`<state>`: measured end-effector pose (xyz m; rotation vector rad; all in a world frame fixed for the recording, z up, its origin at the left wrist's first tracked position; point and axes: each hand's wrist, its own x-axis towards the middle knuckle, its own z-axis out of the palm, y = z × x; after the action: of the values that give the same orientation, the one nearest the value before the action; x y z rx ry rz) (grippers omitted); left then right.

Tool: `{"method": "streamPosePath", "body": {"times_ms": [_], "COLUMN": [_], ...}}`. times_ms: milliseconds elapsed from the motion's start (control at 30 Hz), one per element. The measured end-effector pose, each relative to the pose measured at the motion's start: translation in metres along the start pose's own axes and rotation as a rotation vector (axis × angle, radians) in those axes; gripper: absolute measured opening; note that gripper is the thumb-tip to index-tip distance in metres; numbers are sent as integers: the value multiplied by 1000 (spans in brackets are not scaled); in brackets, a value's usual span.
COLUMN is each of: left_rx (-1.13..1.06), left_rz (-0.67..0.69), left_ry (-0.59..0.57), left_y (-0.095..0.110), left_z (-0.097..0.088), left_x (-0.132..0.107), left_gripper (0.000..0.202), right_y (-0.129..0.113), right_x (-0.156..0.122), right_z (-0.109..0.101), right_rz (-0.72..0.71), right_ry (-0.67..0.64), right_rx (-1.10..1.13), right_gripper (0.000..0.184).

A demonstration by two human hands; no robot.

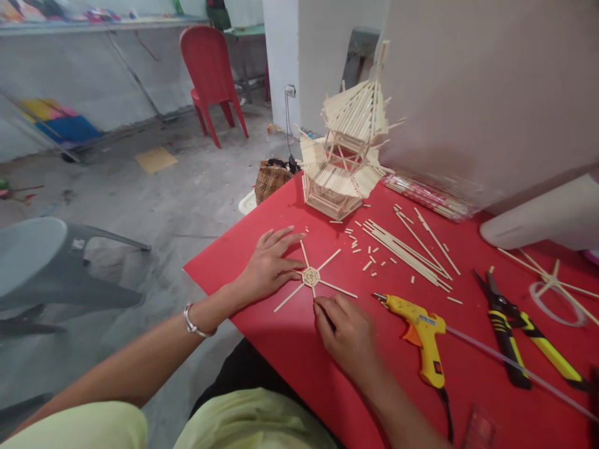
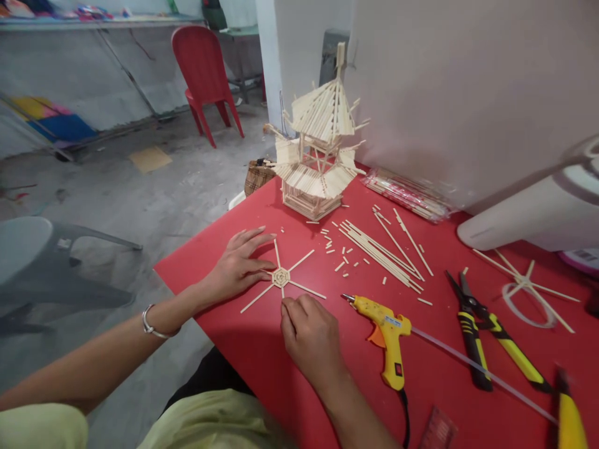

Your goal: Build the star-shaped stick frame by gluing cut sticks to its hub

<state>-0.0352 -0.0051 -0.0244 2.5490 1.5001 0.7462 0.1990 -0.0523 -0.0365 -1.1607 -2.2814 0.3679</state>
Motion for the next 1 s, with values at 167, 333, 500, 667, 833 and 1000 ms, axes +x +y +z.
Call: {"method": "streamPosePath", "body": {"times_ms": [167, 333, 500, 667, 833, 1000], "left_rx": [-10, -50, -81, -59, -75, -70], "left_rz": [2, -12, -13, 1, -4, -1], "left_ry": [-22, -15, -16, -13, -20, -23], "left_y": [0, -2, -2, -2, -2, -2], "left_z": [1, 3, 3, 4, 4, 4], "left_x": [1, 2, 3, 3, 2, 2], "left_gripper": [21, 19, 19, 19, 19, 19], "right_y": [-2, -1, 0, 0, 0, 0], "right_x": [1, 1, 0, 1, 1, 0], "right_z": [-3, -1, -1, -2, -3, -3], "right_rz": [-5, -12, -22, -21, -23, -22], "right_ry": [-1, 10, 12, 4, -6, -3], "right_rx": [-12, -41, -57, -54, -57, -69], "right_gripper": [21, 22, 22, 22, 22, 22]}}
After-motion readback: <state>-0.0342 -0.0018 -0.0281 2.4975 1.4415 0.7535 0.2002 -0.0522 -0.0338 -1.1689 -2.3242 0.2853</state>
